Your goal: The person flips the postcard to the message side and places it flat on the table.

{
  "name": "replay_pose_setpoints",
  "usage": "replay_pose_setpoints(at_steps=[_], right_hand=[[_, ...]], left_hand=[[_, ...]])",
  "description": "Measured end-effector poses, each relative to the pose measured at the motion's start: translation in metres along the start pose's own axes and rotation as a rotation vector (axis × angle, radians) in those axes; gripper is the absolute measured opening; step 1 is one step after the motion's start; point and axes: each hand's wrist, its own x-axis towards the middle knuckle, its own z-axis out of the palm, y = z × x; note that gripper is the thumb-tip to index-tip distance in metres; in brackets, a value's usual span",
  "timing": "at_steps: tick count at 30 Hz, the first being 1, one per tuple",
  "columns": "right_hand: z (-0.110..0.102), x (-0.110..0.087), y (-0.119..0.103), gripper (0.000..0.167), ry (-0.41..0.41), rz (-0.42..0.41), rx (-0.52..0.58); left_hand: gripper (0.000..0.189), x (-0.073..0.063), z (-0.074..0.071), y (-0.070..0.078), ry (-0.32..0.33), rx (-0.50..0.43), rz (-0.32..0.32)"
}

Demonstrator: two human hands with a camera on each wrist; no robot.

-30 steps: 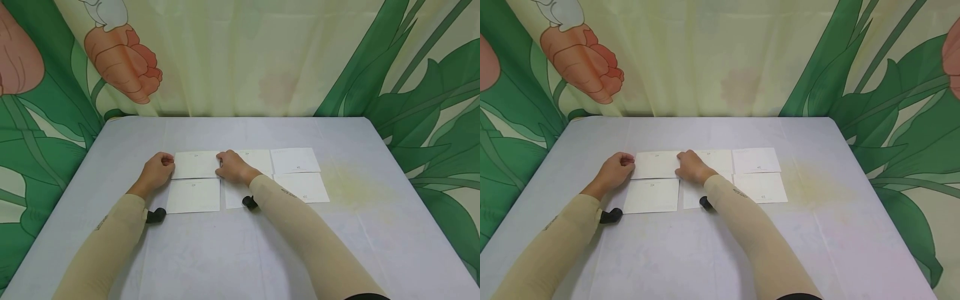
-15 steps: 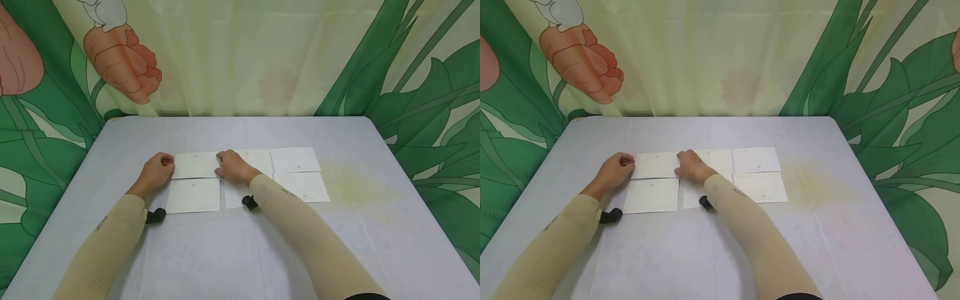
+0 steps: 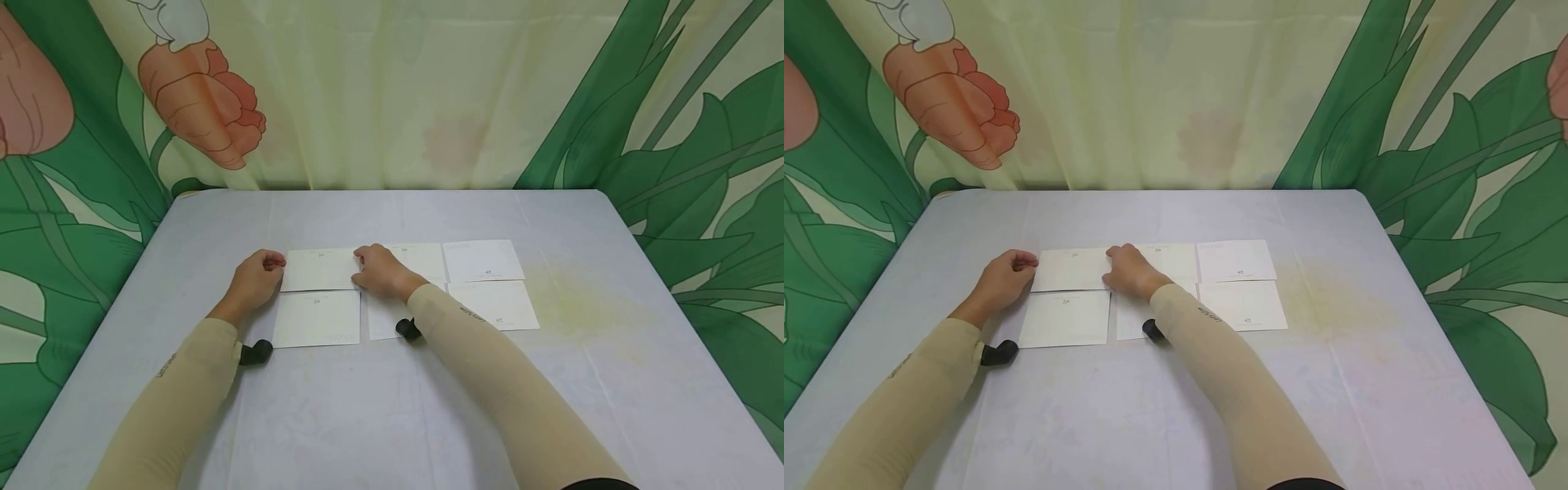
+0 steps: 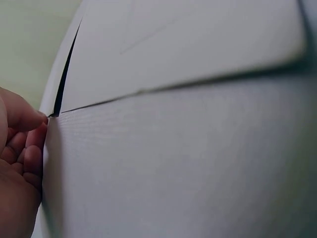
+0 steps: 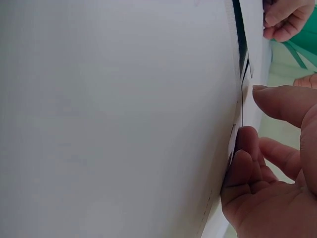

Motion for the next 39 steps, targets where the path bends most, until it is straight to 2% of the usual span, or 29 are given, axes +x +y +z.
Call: replay_pose_setpoints(at_steps=[13, 26, 31, 35, 39], right_hand=[[0.001, 0.001, 0.000, 0.059, 0.015, 0.010, -0.009], [0.001, 0.002, -0.001, 0.056, 0.016, 0.010, -0.009], [-0.001, 0.002, -0.002, 0.056, 0.025, -0.019, 0.028], [-0.007, 0.000, -0.002, 0.056, 0.036, -0.079, 0.002], [-0.019, -0.009, 0.000, 0.058, 0.041, -0.140, -0.015]], left_hand=[[0.026, 0.001, -0.003, 0.000, -0.044, 0.010, 0.002], [0.026, 0.002, -0.001, -0.001, -0.043, 0.009, 0.006], [0.030, 0.002, -0.002, 0.001, -0.035, -0.025, 0.009], [0.035, 0.001, -0.005, 0.004, -0.035, -0.055, 0.012], [0.040, -0.002, -0.005, 0.012, -0.054, -0.033, 0.025]])
